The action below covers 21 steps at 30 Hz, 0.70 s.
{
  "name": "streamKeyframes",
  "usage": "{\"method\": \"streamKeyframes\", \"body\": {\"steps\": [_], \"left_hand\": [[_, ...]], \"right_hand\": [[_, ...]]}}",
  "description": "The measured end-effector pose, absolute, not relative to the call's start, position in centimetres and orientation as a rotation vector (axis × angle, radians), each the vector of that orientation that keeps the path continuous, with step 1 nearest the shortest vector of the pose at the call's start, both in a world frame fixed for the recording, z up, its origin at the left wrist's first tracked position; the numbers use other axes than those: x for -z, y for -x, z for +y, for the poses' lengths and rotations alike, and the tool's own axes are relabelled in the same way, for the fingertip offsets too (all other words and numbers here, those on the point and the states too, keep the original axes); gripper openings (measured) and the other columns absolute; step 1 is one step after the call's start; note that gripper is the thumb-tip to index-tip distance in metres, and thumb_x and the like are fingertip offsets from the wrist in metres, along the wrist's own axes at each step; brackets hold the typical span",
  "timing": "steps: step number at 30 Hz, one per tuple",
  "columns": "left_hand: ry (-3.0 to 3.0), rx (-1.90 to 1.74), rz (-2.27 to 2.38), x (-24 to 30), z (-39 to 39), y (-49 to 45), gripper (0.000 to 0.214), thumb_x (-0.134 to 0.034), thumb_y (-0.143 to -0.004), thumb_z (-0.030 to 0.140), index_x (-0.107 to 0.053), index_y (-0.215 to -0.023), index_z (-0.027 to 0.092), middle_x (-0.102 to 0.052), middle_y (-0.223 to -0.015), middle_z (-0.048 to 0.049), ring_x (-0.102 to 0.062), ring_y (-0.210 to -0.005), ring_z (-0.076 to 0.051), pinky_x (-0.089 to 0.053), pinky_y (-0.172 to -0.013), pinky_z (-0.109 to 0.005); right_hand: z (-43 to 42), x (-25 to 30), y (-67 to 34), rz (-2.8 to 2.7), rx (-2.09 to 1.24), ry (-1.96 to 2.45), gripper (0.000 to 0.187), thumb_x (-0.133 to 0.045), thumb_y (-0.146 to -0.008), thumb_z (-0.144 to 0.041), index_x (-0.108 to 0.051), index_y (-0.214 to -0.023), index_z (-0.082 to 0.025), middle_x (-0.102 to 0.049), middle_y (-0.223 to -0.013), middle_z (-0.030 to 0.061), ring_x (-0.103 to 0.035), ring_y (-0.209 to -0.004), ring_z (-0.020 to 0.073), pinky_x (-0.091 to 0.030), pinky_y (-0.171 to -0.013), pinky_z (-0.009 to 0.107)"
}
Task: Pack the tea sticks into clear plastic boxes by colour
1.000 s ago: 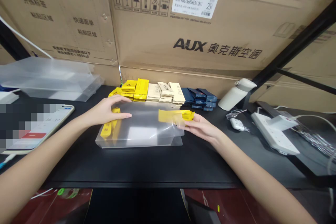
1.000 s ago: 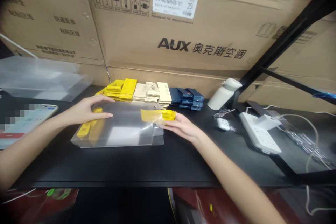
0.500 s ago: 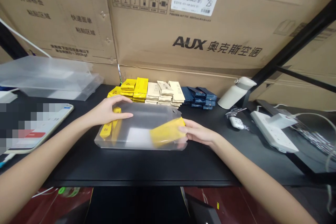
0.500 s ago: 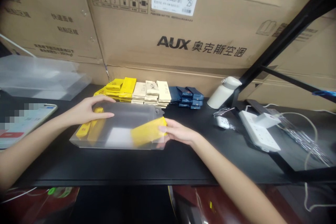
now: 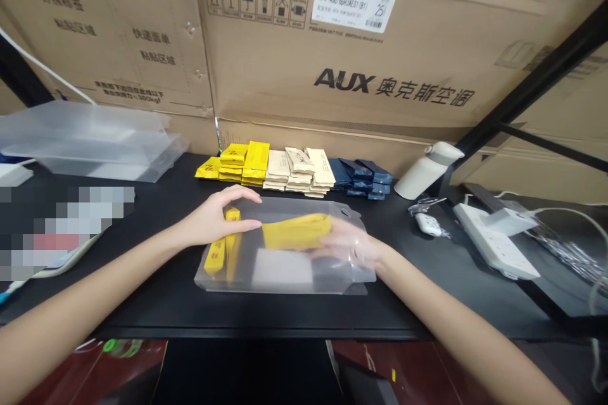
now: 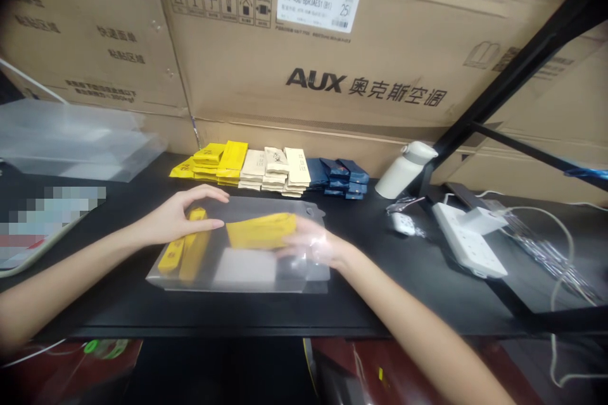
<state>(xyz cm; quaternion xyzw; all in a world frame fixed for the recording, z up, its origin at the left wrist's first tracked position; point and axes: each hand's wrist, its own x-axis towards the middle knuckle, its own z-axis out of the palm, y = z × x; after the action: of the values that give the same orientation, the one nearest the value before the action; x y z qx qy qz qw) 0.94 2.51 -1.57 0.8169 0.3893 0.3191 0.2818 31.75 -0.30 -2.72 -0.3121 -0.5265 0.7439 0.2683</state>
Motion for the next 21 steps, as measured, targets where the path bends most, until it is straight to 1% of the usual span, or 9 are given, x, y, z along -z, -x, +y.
{"method": "streamKeyframes", "body": {"steps": [2, 5, 6, 8, 11, 14, 16, 19, 21], "left_hand": [[-2.109, -0.909, 1.059, 1.7, 1.8, -1.8, 0.039, -0.064, -0.084, 0.050, -0.062, -0.113, 0.023, -0.063, -0.123, -0.0076, -0.057, -0.118, -0.025, -0.042, -0.106, -0.044], [-1.974, -1.066, 1.082, 2.1, 0.9, -3.0, 0.038, -0.041, -0.097, 0.046, -0.056, -0.122, 0.021, -0.061, -0.127, -0.0096, -0.054, -0.122, -0.024, -0.041, -0.107, -0.041], [-1.954, -1.094, 1.070, 2.3, 0.6, -3.3, 0.039, -0.036, -0.099, 0.045, -0.055, -0.123, 0.021, -0.060, -0.128, -0.0100, -0.053, -0.123, -0.024, -0.040, -0.108, -0.041], [-1.950, -1.088, 1.028, 2.6, 0.3, -3.8, 0.038, -0.033, -0.100, 0.043, -0.056, -0.122, 0.021, -0.061, -0.127, -0.0099, -0.053, -0.123, -0.024, -0.039, -0.109, -0.040], [-1.930, -1.060, 0.985, 3.0, 0.2, -4.1, 0.036, -0.033, -0.101, 0.040, -0.055, -0.121, 0.021, -0.063, -0.125, -0.0092, -0.054, -0.122, -0.024, -0.039, -0.108, -0.040], [-1.963, -1.037, 1.006, 2.8, 0.1, -4.2, 0.028, -0.041, -0.098, 0.035, -0.057, -0.116, 0.021, -0.064, -0.118, -0.0086, -0.057, -0.115, -0.024, -0.042, -0.103, -0.040], [-2.030, -1.034, 1.022, 2.6, 0.1, -4.2, 0.021, -0.049, -0.094, 0.033, -0.060, -0.108, 0.021, -0.064, -0.110, -0.0078, -0.059, -0.109, -0.023, -0.044, -0.098, -0.039], [-2.103, -1.032, 1.016, 2.2, -0.1, -4.4, 0.017, -0.056, -0.091, 0.033, -0.061, -0.102, 0.021, -0.062, -0.105, -0.0067, -0.059, -0.104, -0.022, -0.045, -0.095, -0.038], [-2.120, -1.024, 1.011, 2.1, -0.2, -4.4, 0.018, -0.060, -0.089, 0.034, -0.061, -0.102, 0.021, -0.062, -0.107, -0.0067, -0.058, -0.105, -0.023, -0.045, -0.096, -0.039]], "right_hand": [[-0.5, 2.6, -31.4, -1.521, -1.906, 0.906, 0.048, -0.065, -0.088, -0.027, -0.053, -0.134, -0.026, -0.058, -0.138, 0.0084, -0.059, -0.124, 0.0224, -0.053, -0.098, 0.040], [-1.1, 2.2, -30.7, -1.813, -1.745, 0.944, 0.051, -0.057, -0.094, -0.031, -0.043, -0.143, -0.027, -0.047, -0.149, 0.0074, -0.051, -0.132, 0.0229, -0.053, -0.097, 0.037], [-1.4, 2.1, -30.5, -1.920, -1.685, 0.943, 0.052, -0.055, -0.094, -0.031, -0.042, -0.145, -0.027, -0.047, -0.149, 0.0074, -0.051, -0.131, 0.0228, -0.053, -0.097, 0.037], [-1.7, 1.8, -30.2, -2.097, -1.560, 0.947, 0.053, -0.055, -0.095, -0.032, -0.042, -0.146, -0.026, -0.051, -0.145, 0.0077, -0.056, -0.125, 0.0222, -0.052, -0.098, 0.038], [-2.3, 1.4, -30.1, -2.237, -1.420, 0.929, 0.054, -0.060, -0.092, -0.035, -0.047, -0.144, -0.027, -0.059, -0.138, 0.0069, -0.060, -0.120, 0.0230, -0.046, -0.105, 0.043], [-2.8, 1.3, -29.8, -2.290, -1.429, 0.848, 0.060, -0.075, -0.079, -0.038, -0.057, -0.136, -0.027, -0.062, -0.134, 0.0055, -0.060, -0.121, 0.0249, -0.043, -0.109, 0.044], [-3.1, 1.4, -29.6, -2.328, -1.497, 0.808, 0.065, -0.080, -0.073, -0.038, -0.059, -0.134, -0.029, -0.062, -0.134, 0.0043, -0.059, -0.123, 0.0248, -0.040, -0.111, 0.044], [-3.3, 1.9, -29.2, -2.380, -1.497, 0.716, 0.066, -0.079, -0.074, -0.037, -0.056, -0.136, -0.032, -0.061, -0.137, 0.0028, -0.052, -0.130, 0.0238, -0.022, -0.120, 0.048], [-3.2, 2.2, -28.9, -2.370, -1.450, 0.641, 0.062, -0.079, -0.074, -0.035, -0.059, -0.133, -0.031, -0.063, -0.133, 0.0035, -0.052, -0.130, 0.0232, -0.019, -0.120, 0.049]]}}
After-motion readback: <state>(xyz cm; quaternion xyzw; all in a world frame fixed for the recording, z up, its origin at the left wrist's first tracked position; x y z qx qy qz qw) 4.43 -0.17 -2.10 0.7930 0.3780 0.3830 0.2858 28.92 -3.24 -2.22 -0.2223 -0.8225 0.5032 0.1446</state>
